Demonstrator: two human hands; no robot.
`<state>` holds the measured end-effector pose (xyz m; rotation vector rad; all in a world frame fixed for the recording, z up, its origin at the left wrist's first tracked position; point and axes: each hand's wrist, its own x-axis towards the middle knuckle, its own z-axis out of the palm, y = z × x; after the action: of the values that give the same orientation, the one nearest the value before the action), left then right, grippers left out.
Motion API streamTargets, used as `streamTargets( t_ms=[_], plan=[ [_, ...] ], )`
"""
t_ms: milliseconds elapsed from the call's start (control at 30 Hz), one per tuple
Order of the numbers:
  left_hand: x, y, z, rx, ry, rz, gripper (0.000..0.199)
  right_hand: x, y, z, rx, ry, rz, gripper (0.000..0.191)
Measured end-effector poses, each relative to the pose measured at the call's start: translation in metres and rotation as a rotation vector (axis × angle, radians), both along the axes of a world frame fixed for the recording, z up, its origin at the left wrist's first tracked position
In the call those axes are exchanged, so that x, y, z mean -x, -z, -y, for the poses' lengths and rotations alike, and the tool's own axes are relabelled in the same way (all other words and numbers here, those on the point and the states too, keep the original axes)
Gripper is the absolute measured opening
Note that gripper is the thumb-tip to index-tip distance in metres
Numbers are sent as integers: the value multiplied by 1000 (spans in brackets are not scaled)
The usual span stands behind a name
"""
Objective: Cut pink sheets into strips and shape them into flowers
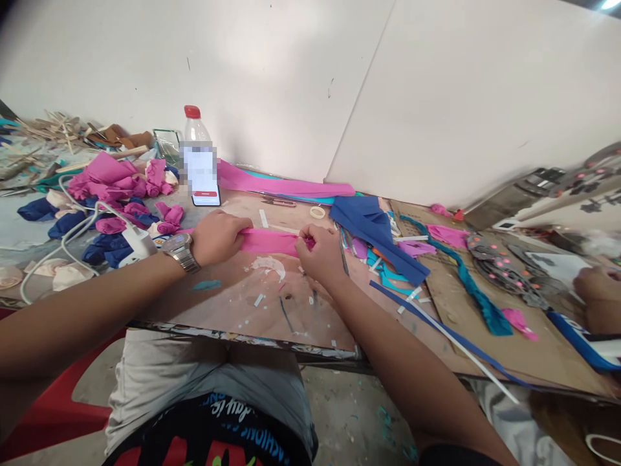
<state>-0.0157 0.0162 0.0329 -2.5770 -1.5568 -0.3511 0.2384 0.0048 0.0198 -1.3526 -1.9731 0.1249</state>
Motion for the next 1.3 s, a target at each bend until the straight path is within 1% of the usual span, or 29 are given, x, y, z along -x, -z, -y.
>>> streamTargets(
  t_ms=[167, 300, 400, 433, 500, 600, 667, 800, 967, 1000, 1133, 1300],
  plan=[
    [13, 0, -13, -136, 1, 36, 22, 1, -1, 0, 50, 31, 25, 12],
    [22, -4, -13, -231, -31, 73, 27, 2, 0, -1, 112, 86, 74, 12],
    [26, -5, -14, -277, -46, 83, 30, 1, 2, -2, 174, 143, 141, 12],
    [28, -4, -15, -295, -76, 93, 31, 1, 2, -2, 192, 156, 161, 13],
    [29, 0, -18, -290, -92, 74, 34, 1, 3, -1, 212, 164, 193, 13],
    [27, 6, -21, -258, -95, 36, 38, 4, 4, 0, 217, 121, 225, 13],
    [24, 9, -20, -238, -47, 37, 40, 6, 6, 2, 215, 65, 238, 13],
    [12, 11, -12, -179, 98, 104, 44, 11, 8, 4, 224, -44, 249, 12],
    [-7, 13, 5, 100, 300, 213, 30, 15, 7, 9, 194, -178, 239, 11],
    [-10, 13, 8, 144, 321, 251, 29, 15, 6, 10, 185, -208, 236, 11],
    [-18, 13, 17, 214, 355, 319, 30, 16, 6, 13, 138, -288, 207, 10],
    [-18, 11, 19, 270, 295, 293, 26, 14, 7, 12, 130, -299, 172, 9]
  ],
)
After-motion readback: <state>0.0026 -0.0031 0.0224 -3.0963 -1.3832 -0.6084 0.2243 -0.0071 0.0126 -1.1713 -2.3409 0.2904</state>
